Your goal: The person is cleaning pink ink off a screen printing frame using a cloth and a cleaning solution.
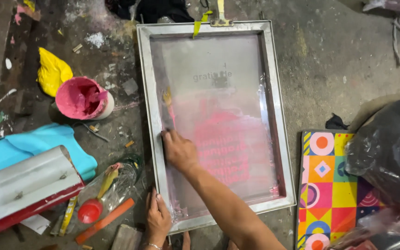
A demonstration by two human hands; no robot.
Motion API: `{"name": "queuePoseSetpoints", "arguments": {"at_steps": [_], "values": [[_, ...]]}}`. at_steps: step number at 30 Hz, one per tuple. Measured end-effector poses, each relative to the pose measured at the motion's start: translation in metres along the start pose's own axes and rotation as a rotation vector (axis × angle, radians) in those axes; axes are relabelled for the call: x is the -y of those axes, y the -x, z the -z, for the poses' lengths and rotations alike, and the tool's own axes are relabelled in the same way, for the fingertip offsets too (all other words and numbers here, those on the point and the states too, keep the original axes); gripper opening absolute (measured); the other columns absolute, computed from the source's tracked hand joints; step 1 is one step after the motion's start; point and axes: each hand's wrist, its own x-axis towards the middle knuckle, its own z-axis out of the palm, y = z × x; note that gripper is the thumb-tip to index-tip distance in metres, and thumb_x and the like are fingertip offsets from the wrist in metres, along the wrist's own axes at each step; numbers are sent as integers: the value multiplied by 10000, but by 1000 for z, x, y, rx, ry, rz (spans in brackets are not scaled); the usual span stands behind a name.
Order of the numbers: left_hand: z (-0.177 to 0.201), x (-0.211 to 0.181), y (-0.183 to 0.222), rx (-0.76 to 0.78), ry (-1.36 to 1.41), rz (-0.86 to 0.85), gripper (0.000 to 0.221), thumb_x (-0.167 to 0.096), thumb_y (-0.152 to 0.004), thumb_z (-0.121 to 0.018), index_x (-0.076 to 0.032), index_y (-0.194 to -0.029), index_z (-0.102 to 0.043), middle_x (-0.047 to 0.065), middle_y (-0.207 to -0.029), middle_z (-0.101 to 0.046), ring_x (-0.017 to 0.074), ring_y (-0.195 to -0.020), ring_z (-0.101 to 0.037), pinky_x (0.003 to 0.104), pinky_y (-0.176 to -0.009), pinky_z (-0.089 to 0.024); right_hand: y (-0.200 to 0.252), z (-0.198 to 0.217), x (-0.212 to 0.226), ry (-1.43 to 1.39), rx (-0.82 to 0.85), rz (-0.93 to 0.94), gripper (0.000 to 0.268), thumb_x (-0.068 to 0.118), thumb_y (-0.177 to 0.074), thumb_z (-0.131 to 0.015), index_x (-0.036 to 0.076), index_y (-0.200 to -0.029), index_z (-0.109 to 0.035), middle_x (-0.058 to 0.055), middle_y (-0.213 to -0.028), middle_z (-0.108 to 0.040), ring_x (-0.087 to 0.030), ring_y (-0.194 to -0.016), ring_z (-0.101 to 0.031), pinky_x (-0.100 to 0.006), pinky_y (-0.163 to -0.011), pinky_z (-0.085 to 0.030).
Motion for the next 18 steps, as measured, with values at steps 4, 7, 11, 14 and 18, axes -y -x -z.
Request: {"name": "queuePoseSetpoints", "arguments": {"at_steps": [4,7,11,14,18], "values": [[5,-6,-2,-18,-15,-47,508,-294,-1068,-430,74,-1385,-580,317,-1358,-610,455,-1272,-579,461,-1092,-448,-36,6,-57,84,-306,98,340,252,-951,-494,204,-1282,-554,-114,-1205,-626,-360,-666,-668,-508,-411,-496],[4,-8,-4,-71,-3,-119,477,-266,-1071,-442,75,-1368,-594,305,-1321,-635,450,-1227,-608,465,-1059,-474,-47,52,-151,114,-447,-139,312,381,-1025,-462,189,-1254,-550,-142,-1129,-645,-415,-672,-666,-583,-480,-462],[-3,-2,-4,-168,-71,-226,409,-209,-1049,-498,80,-1306,-631,297,-1252,-667,439,-1159,-646,458,-1042,-497,-17,105,-196,157,-417,-295,471,608,-979,-520,185,-1178,-580,-135,-1070,-553,-462,-748,-664,-602,-540,-501],[-2,-2,-7,-137,-39,-175,438,-251,-1040,-489,58,-1310,-642,304,-1232,-681,452,-1150,-654,474,-1006,-511,-3,118,-161,-118,-556,36,282,316,-949,-771,48,-938,-684,-92,-823,-604,-302,-700,-619,-420,-633,-485],[-10,4,2,-141,-10,-78,458,-300,-1049,-483,7,-1350,-643,285,-1298,-665,411,-1239,-628,441,-1059,-490,12,134,-96,-556,-511,-78,180,281,-936,-749,131,-993,-665,-3,-734,-572,-138,-695,-522,-301,-697,-454]]}}
